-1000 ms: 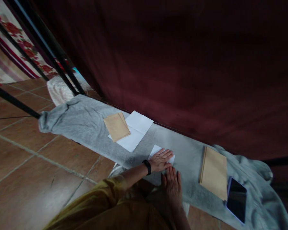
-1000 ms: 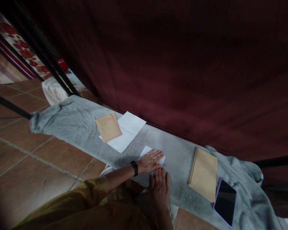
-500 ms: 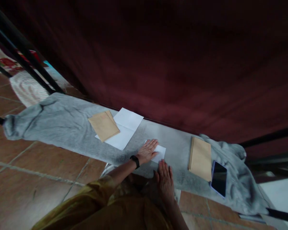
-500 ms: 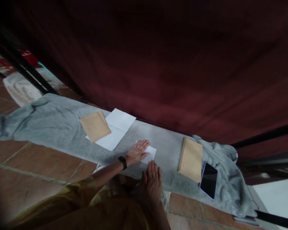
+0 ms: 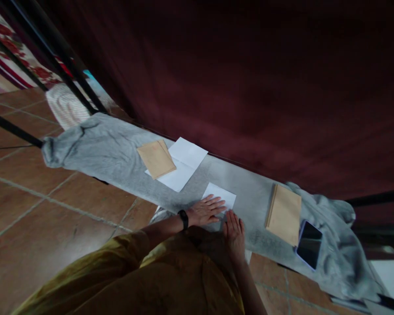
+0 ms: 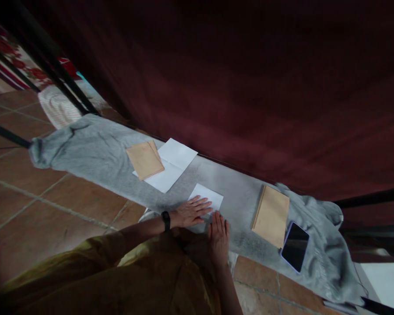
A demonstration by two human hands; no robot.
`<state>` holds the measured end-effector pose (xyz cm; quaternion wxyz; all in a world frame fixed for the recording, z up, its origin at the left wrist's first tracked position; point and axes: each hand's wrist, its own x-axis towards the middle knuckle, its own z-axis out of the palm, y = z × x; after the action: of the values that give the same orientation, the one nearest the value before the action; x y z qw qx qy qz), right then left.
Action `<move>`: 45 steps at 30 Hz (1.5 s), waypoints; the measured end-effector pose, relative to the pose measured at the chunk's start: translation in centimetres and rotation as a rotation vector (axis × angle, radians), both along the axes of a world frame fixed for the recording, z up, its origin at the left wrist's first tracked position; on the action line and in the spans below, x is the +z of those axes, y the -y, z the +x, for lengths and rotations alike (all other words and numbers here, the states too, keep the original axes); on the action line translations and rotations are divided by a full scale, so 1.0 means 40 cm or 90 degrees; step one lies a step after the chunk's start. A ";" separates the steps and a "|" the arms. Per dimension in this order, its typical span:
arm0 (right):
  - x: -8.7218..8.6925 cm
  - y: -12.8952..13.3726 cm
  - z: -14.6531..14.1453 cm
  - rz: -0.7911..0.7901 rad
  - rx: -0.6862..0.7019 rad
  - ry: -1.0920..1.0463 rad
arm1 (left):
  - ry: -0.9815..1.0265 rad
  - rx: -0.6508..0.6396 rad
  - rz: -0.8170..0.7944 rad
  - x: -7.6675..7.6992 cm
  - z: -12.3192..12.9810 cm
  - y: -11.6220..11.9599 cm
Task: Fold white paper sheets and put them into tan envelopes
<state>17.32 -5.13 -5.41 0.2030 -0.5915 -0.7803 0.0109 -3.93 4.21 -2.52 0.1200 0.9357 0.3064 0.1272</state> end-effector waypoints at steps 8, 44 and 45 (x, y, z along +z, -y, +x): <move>0.000 -0.072 0.001 -0.040 -0.003 0.018 | -0.032 -0.011 -0.042 0.023 0.000 -0.001; 0.186 -0.172 -0.072 -0.115 -0.098 -0.224 | 0.199 0.145 0.007 0.238 -0.038 -0.120; 0.196 -0.181 -0.079 -0.136 -0.108 -0.301 | 0.303 0.218 -0.027 0.248 -0.037 -0.129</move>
<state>14.17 2.10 2.45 0.3162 -0.6536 -0.6536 0.2137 -5.43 9.39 7.40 0.1847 0.8115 0.4254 0.3554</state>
